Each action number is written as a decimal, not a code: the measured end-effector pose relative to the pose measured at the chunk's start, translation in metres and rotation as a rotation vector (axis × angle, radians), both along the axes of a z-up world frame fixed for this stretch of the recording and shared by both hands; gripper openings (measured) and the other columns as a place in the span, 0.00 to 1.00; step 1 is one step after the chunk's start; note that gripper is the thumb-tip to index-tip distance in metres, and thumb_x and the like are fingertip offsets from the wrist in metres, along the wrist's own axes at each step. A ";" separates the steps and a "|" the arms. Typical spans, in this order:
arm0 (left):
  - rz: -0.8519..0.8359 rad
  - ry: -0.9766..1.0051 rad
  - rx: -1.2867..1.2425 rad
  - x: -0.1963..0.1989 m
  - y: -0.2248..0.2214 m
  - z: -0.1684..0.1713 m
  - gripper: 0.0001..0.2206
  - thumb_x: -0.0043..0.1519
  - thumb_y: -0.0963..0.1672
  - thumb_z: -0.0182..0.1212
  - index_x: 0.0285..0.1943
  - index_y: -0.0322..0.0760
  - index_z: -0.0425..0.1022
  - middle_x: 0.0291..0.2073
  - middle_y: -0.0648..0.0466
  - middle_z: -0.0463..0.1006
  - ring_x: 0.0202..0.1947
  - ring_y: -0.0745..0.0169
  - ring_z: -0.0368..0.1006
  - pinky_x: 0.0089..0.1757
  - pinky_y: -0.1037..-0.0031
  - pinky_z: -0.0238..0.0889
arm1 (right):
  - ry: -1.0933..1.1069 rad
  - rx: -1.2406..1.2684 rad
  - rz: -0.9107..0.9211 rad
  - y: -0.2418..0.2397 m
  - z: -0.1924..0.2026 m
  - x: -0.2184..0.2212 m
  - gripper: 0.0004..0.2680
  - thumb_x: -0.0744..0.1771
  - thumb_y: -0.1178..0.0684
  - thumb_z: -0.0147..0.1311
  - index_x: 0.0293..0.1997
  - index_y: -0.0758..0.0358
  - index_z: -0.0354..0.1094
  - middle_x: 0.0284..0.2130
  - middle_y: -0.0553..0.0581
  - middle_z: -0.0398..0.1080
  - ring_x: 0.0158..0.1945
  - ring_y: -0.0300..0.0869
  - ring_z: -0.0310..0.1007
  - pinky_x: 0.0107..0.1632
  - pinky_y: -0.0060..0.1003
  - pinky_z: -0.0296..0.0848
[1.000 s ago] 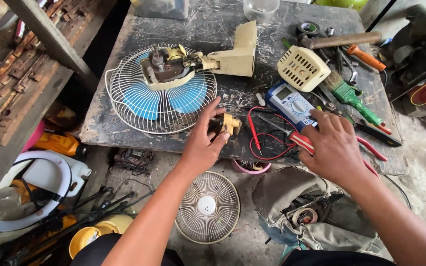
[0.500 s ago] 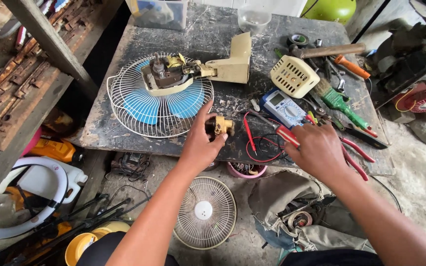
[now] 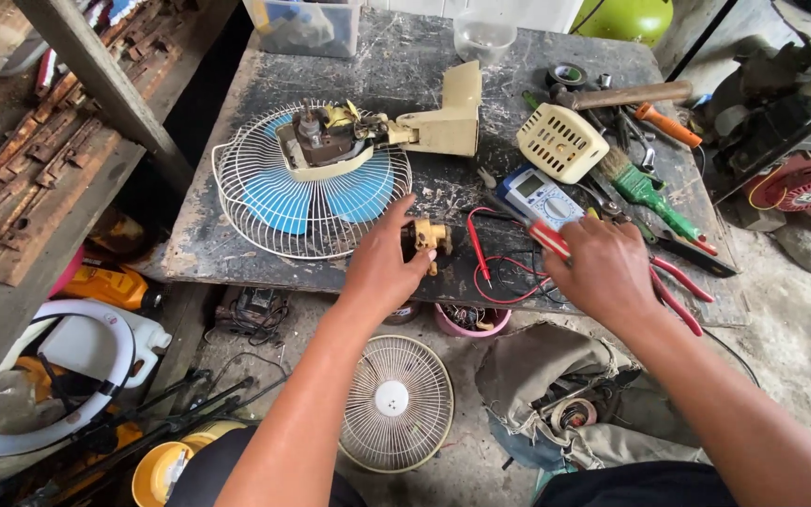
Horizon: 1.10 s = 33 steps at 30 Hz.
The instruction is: Disassembling a fan motor for repair or diagnosis using a screwdriver and a multimeter.
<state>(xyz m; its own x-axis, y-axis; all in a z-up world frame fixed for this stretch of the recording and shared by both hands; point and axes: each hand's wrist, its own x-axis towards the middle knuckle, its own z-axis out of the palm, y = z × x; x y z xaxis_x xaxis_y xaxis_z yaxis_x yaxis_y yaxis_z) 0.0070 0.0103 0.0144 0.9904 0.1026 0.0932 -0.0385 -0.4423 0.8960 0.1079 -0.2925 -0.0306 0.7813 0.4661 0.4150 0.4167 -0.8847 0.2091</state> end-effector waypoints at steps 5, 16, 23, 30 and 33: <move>-0.032 0.080 0.217 -0.005 0.005 0.021 0.35 0.60 0.42 0.66 0.77 0.34 0.54 0.64 0.28 0.67 0.62 0.24 0.67 0.53 0.39 0.68 | 0.053 -0.008 -0.002 -0.021 0.011 -0.023 0.12 0.65 0.37 0.55 0.43 0.51 0.73 0.32 0.51 0.71 0.44 0.47 0.78 0.52 0.43 0.70; -0.046 0.391 0.389 0.002 -0.012 0.047 0.34 0.65 0.44 0.60 0.80 0.47 0.48 0.75 0.42 0.53 0.56 0.38 0.74 0.54 0.50 0.69 | 0.297 -0.109 -0.274 -0.034 0.042 -0.057 0.13 0.68 0.39 0.50 0.49 0.50 0.77 0.36 0.56 0.76 0.33 0.50 0.78 0.29 0.45 0.77; -0.006 0.192 0.495 0.013 -0.009 0.022 0.32 0.62 0.46 0.66 0.75 0.40 0.58 0.67 0.46 0.67 0.62 0.40 0.67 0.53 0.44 0.64 | 0.452 -0.157 -0.412 -0.015 0.089 -0.060 0.15 0.66 0.36 0.49 0.53 0.44 0.76 0.40 0.60 0.78 0.42 0.61 0.80 0.37 0.56 0.77; -0.001 0.227 0.541 0.016 -0.015 0.017 0.31 0.62 0.48 0.66 0.75 0.45 0.60 0.70 0.48 0.64 0.65 0.38 0.62 0.57 0.41 0.60 | 0.507 -0.093 -0.422 -0.022 0.095 -0.066 0.14 0.68 0.40 0.51 0.54 0.51 0.76 0.36 0.61 0.74 0.39 0.58 0.79 0.36 0.55 0.78; 0.005 0.291 0.499 0.014 -0.017 0.021 0.30 0.63 0.48 0.64 0.75 0.48 0.59 0.72 0.51 0.62 0.67 0.38 0.60 0.58 0.42 0.60 | 0.376 -0.099 -0.220 -0.045 0.067 -0.066 0.07 0.71 0.49 0.51 0.44 0.57 0.75 0.28 0.54 0.70 0.28 0.41 0.71 0.29 0.34 0.77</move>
